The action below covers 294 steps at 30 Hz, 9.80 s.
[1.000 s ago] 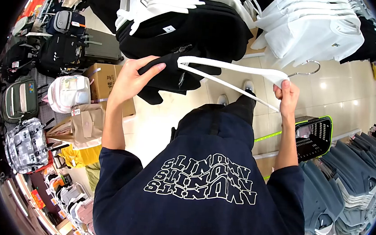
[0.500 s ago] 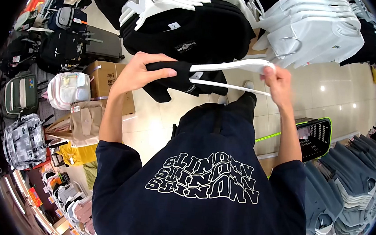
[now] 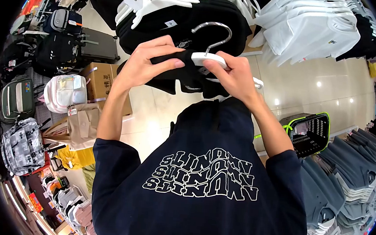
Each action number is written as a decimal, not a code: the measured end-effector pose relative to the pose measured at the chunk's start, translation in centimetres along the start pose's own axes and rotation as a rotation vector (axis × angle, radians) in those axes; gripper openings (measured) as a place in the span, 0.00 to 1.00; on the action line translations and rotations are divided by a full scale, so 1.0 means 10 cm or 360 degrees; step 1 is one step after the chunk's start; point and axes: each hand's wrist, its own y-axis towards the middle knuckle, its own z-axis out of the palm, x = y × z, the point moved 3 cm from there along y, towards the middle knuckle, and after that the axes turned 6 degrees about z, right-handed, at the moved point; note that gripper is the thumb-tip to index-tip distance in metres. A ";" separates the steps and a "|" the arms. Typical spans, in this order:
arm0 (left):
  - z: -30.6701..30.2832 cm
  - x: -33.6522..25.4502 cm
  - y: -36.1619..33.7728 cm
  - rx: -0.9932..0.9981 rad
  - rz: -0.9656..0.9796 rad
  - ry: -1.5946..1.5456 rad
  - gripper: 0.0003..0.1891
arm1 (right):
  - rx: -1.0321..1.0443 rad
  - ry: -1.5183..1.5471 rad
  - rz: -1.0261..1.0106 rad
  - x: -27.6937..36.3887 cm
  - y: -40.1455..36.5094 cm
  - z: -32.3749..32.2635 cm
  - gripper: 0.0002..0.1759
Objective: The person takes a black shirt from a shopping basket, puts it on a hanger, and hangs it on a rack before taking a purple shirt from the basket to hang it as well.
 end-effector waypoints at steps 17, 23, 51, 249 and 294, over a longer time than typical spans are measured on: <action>-0.10 -0.08 -0.17 0.0147 0.0002 -0.0327 0.12 | 0.0879 0.0147 0.0573 0.06 0.25 0.13 0.42; -0.43 0.19 -0.56 -0.0304 -0.0048 -0.0606 0.19 | 0.1135 -0.0566 0.0246 -0.04 0.38 0.15 0.27; -0.55 0.02 -0.95 -0.1100 -0.0051 0.0431 0.13 | 0.0026 -0.0772 -0.0936 0.50 0.37 0.23 0.07; 7.72 -1.03 5.20 0.2187 0.0690 0.0056 0.20 | -0.3003 0.1060 0.1153 -3.75 -3.87 -4.79 0.11; 8.58 -1.16 5.75 0.2203 0.0080 0.0026 0.15 | -0.3777 0.0841 0.1493 -5.59 -5.01 -5.81 0.16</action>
